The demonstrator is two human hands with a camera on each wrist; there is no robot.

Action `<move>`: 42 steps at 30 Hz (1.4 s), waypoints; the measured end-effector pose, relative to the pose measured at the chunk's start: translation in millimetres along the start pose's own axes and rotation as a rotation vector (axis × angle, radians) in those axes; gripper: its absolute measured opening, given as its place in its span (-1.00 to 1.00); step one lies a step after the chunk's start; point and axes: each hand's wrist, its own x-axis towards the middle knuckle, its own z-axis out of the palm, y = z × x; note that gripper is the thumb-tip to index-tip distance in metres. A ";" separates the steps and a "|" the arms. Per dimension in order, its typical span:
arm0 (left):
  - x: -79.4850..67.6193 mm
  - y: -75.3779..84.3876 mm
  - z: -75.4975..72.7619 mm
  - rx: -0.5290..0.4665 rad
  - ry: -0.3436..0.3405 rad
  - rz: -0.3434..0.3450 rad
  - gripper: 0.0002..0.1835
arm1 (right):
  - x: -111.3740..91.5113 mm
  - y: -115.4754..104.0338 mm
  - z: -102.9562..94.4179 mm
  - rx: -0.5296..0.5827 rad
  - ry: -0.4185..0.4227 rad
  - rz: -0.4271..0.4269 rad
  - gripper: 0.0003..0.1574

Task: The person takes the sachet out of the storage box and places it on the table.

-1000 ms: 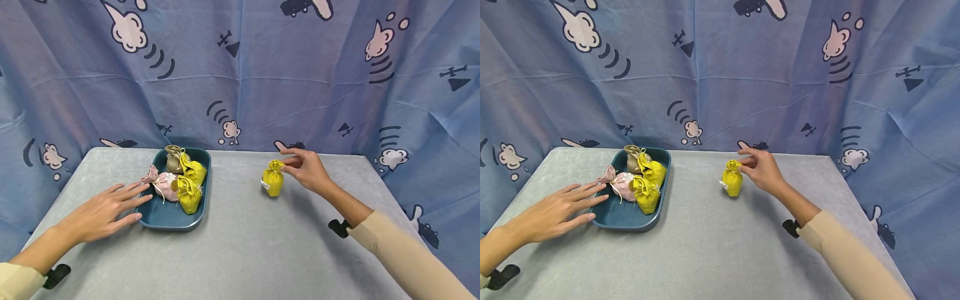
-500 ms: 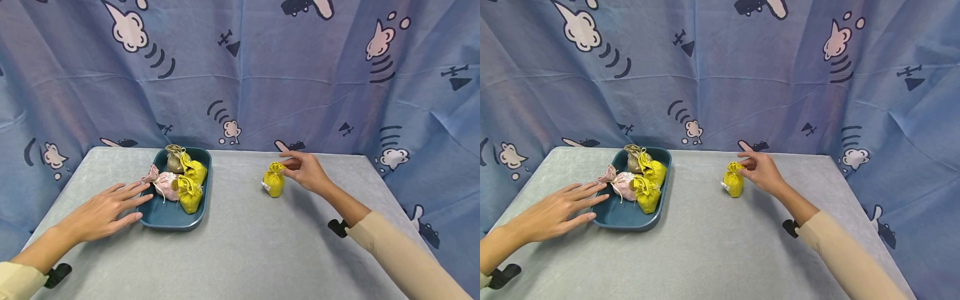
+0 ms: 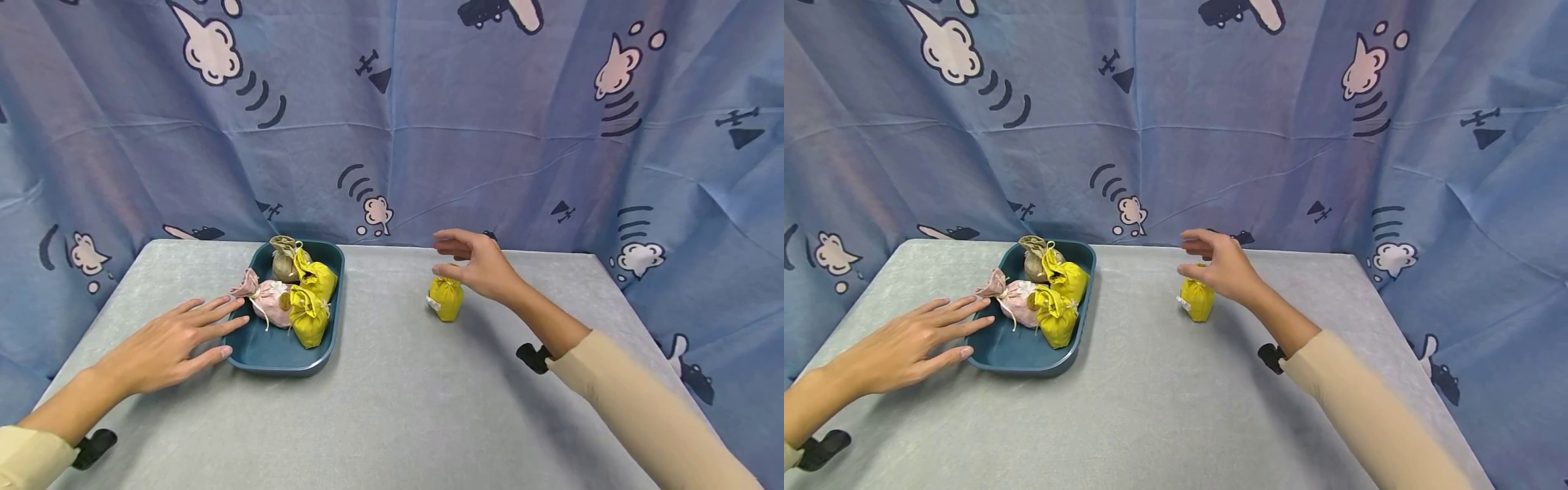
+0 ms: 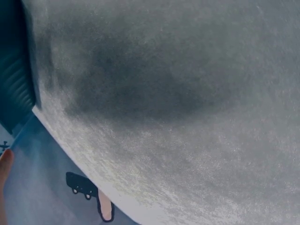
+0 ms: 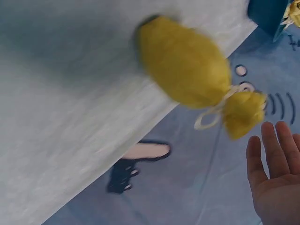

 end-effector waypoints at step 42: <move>-1.3 -1.9 2.0 -0.013 0.023 0.008 -0.43 | 50.7 -94.0 117.7 0.223 -0.282 -0.249 -0.23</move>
